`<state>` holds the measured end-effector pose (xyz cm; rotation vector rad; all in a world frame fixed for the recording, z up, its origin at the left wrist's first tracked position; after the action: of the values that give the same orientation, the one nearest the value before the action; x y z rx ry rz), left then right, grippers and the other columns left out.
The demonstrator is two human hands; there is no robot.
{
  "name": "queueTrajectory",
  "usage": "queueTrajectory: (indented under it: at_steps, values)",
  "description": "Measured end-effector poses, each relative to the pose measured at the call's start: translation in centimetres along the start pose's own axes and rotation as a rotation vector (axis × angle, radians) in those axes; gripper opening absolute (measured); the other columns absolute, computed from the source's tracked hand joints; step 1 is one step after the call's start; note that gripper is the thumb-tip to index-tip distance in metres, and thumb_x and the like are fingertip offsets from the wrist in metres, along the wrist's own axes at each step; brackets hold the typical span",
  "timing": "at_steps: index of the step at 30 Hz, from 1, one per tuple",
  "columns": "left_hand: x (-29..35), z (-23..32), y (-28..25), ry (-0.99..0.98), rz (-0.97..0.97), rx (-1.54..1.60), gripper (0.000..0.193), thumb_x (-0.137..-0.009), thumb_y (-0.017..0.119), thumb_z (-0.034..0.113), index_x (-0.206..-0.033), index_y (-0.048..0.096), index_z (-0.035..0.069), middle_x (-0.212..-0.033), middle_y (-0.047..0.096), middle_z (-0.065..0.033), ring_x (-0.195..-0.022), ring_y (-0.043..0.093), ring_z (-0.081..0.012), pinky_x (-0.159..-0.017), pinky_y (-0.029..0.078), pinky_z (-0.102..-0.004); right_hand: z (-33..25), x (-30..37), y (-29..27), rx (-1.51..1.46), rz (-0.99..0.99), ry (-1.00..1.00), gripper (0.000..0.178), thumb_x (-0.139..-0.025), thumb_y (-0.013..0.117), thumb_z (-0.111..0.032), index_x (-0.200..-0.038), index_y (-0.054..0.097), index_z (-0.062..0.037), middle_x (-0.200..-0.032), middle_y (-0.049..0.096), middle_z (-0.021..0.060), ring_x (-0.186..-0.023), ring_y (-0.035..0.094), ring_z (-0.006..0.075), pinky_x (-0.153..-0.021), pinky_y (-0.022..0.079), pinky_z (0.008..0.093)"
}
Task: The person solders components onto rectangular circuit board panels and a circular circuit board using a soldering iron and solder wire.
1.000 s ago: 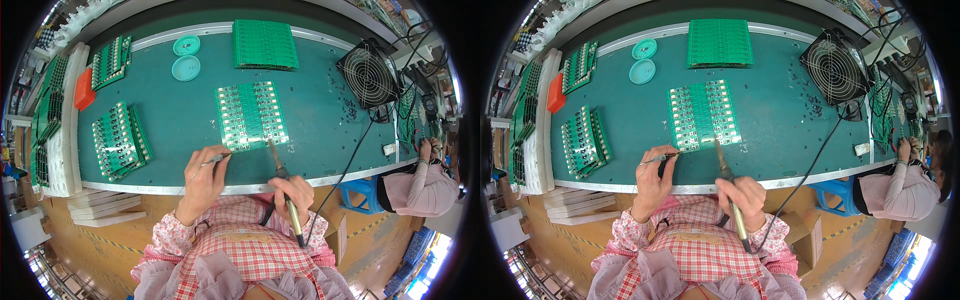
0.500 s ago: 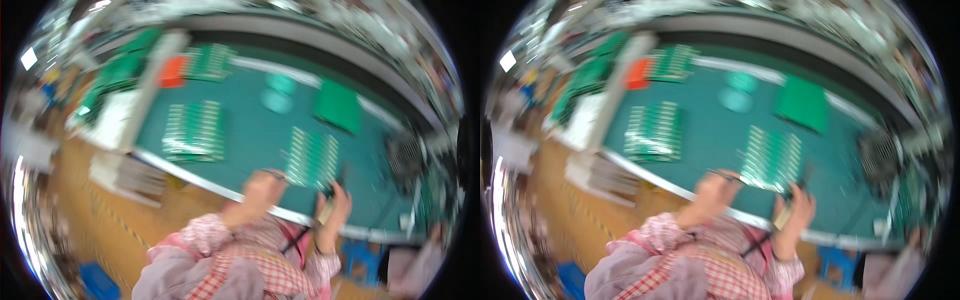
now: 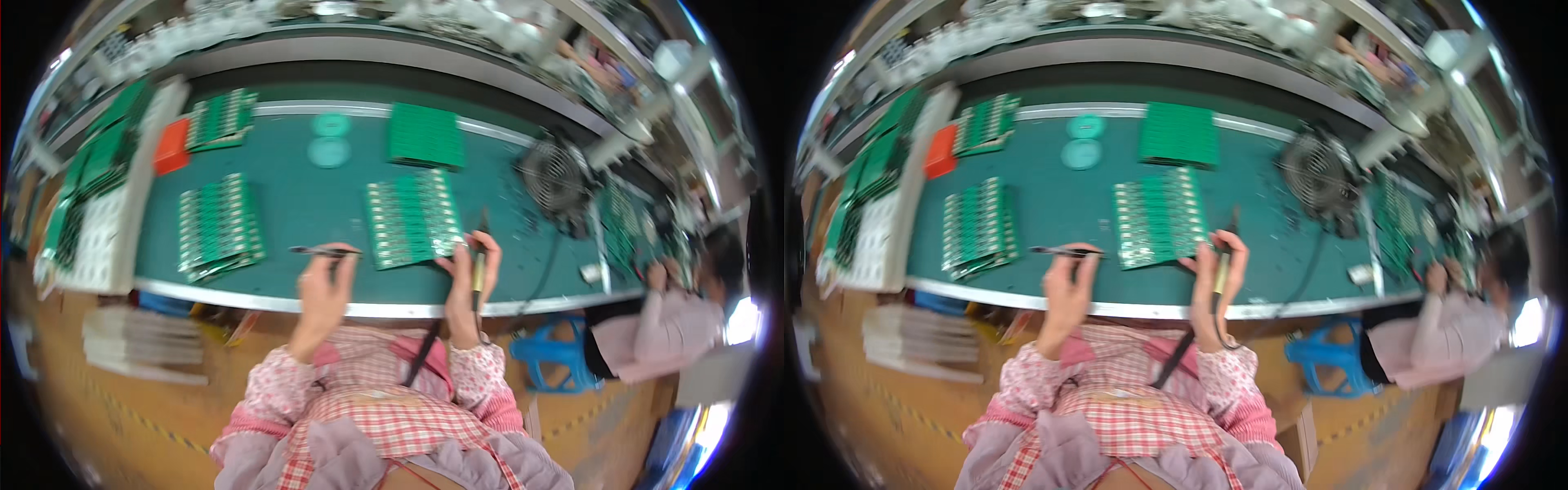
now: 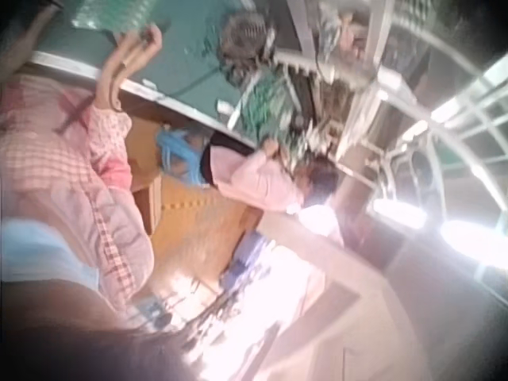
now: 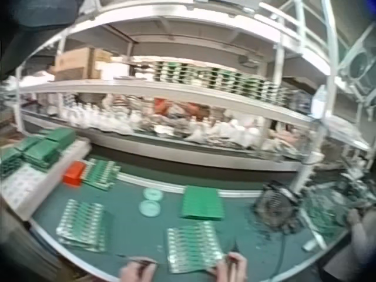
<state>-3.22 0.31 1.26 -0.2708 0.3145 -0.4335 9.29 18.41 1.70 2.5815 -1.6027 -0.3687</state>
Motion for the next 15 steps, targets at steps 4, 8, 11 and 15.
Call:
queueTrajectory:
  at_steps: [4,8,11,15]
  values:
    - [0.0,-1.7,0.4,-0.027,0.008,0.262,0.014,-0.099,0.06,0.007,-0.11,0.062,-0.002,-0.101,0.068,-0.0077,-0.095,0.063,-0.0121,-0.087,0.049,-0.0276,-1.2,0.7,-3.0,-0.063,0.06,-0.018,0.033,-0.097,0.061,-0.005,-0.126,0.047,-0.0039,-0.117,0.051,0.01,-0.09,0.063,0.0124,-0.073,0.063,0.0298]
    - [0.8,-1.3,-0.2,-0.04,-0.015,0.242,0.013,-0.1,0.059,0.006,-0.109,0.061,-0.003,-0.103,0.068,-0.0076,-0.096,0.063,-0.013,-0.089,0.048,-0.0277,-2.7,0.9,-5.3,-0.04,0.06,-0.018,0.032,-0.097,0.061,-0.005,-0.125,0.047,-0.0036,-0.117,0.053,0.01,-0.089,0.064,0.0121,-0.072,0.063,0.0299]
    - [1.3,-1.1,-0.9,-0.041,-0.047,0.184,0.014,-0.101,0.056,0.005,-0.112,0.06,-0.003,-0.106,0.066,-0.0083,-0.1,0.062,-0.0132,-0.092,0.047,-0.0275,-4.3,-0.3,-7.0,0.089,-0.004,-0.057,0.03,-0.095,0.065,-0.007,-0.122,0.05,-0.0039,-0.114,0.061,0.0105,-0.089,0.063,0.0118,-0.069,0.061,0.0282]
    - [1.7,0.2,-2.4,-0.012,-0.034,0.113,0.012,-0.1,0.055,0.003,-0.11,0.061,-0.003,-0.106,0.066,-0.0084,-0.098,0.062,-0.0141,-0.091,0.048,-0.0279,-7.6,-5.1,-7.2,0.27,-0.185,-0.175,0.021,-0.095,0.064,-0.005,-0.115,0.057,-0.0054,-0.108,0.068,0.006,-0.091,0.063,0.0092,-0.072,0.053,0.0235]
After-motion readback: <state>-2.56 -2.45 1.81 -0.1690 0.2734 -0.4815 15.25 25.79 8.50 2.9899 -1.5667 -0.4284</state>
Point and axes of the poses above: each hand's wrist, its own x-axis away from the middle knuckle, its own y-axis out of the palm, z = x × y, the point moved 2 cm from there along -x, towards the middle knuckle
